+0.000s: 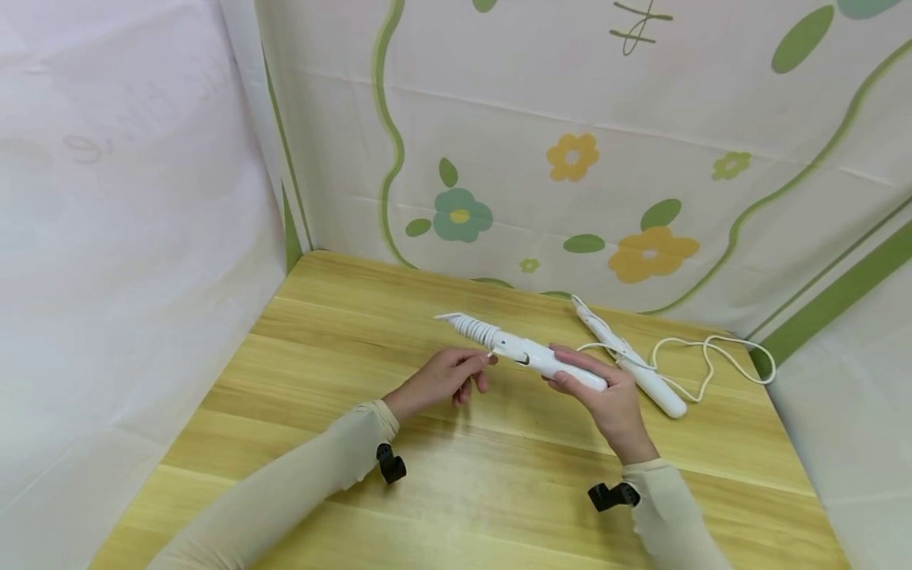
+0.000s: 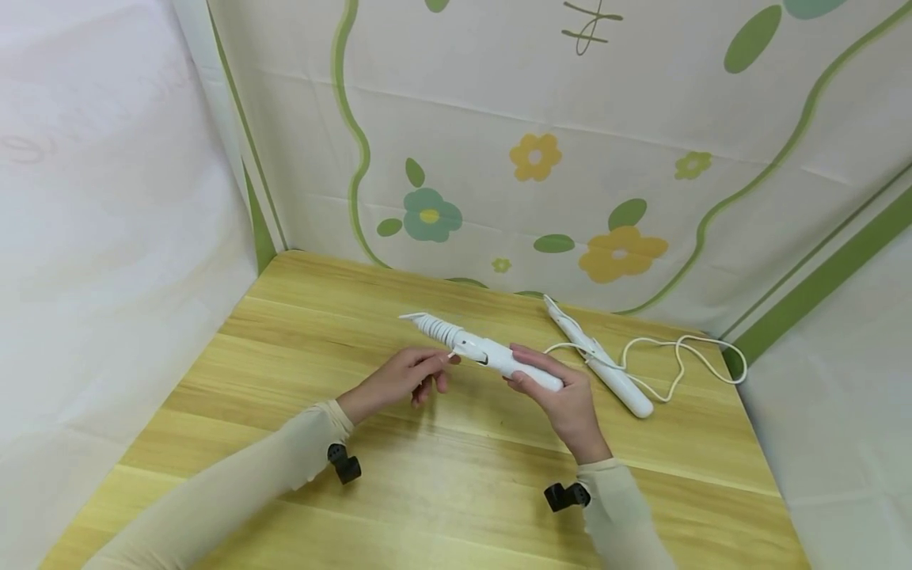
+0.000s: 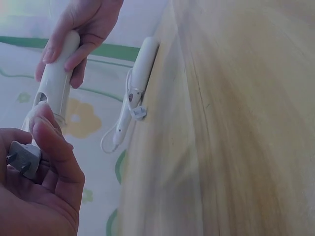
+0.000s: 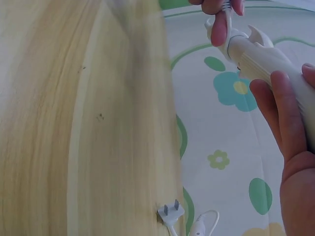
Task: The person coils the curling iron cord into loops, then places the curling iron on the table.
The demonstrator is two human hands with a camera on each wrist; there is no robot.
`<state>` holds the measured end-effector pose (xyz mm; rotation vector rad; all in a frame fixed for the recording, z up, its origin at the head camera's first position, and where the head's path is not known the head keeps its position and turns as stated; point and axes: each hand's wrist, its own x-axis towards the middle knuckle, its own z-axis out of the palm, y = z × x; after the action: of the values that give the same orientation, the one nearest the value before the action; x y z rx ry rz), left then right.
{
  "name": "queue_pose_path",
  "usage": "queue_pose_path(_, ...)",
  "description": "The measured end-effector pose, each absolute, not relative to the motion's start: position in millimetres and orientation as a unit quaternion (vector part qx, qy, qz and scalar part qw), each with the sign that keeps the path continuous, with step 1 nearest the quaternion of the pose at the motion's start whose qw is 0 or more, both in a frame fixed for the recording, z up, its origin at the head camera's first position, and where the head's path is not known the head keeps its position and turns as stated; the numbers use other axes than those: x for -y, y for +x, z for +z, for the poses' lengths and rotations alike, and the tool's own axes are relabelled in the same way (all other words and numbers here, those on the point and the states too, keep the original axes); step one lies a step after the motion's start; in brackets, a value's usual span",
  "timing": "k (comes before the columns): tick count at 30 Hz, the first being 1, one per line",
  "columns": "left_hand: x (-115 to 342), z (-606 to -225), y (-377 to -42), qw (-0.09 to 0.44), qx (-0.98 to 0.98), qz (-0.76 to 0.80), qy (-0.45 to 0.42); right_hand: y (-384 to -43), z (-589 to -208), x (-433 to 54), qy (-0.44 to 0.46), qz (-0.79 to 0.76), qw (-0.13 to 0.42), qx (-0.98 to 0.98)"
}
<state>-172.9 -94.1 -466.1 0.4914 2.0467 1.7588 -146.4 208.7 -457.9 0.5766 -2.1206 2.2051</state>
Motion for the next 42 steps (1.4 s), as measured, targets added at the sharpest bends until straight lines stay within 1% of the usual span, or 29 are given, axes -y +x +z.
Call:
queue_pose_path(4, 95.6, -468.0, -174.2, 0.205, -0.723, 0.640, 0.161, -146.5, -460.4, -206.2, 0.197, 0.701, 0.025, 0.685)
queue_pose_path(7, 97.5, -466.3, -174.8, 0.186, -0.752, 0.611, 0.164, -146.4, -460.2, -204.3, 0.194, 0.696, 0.030, 0.691)
queue_pose_path(10, 100.0, -461.0, -175.9, 0.120, -0.824, 0.515, 0.201, -146.5, -459.6, -205.1, 0.188, 0.687, 0.018, 0.701)
queue_pose_path(13, 103.1, -453.7, -177.8, 0.049, -0.878, 0.407, 0.247, -146.3, -459.7, -208.4, 0.183, 0.683, -0.013, 0.707)
queue_pose_path(14, 104.0, -450.4, -178.7, 0.034, -0.885, 0.385, 0.260, -146.1, -459.9, -209.7, 0.181, 0.681, -0.026, 0.709)
queue_pose_path(15, 105.4, -447.1, -179.5, 0.030, -0.887, 0.374, 0.270, -145.9, -460.2, -211.1, 0.181, 0.680, -0.040, 0.710)
queue_pose_path(22, 113.6, -436.5, -188.6, 0.076, -0.878, 0.363, 0.303, -145.5, -462.2, -218.2, 0.183, 0.661, -0.101, 0.721)
queue_pose_path(26, 115.6, -440.6, -193.5, 0.083, -0.872, 0.360, 0.320, -145.2, -463.5, -221.3, 0.172, 0.657, -0.124, 0.723)
queue_pose_path(33, 113.9, -447.8, -195.8, 0.087, -0.874, 0.361, 0.314, -146.5, -470.5, -226.9, 0.176, 0.670, -0.153, 0.705)
queue_pose_path(36, 111.5, -450.8, -194.3, 0.058, -0.877, 0.354, 0.319, -147.0, -474.1, -228.3, 0.171, 0.681, -0.159, 0.694)
queue_pose_path(42, 102.8, -462.0, -190.4, -0.055, -0.896, 0.277, 0.343, -147.3, -480.2, -229.7, 0.152, 0.715, -0.164, 0.663)
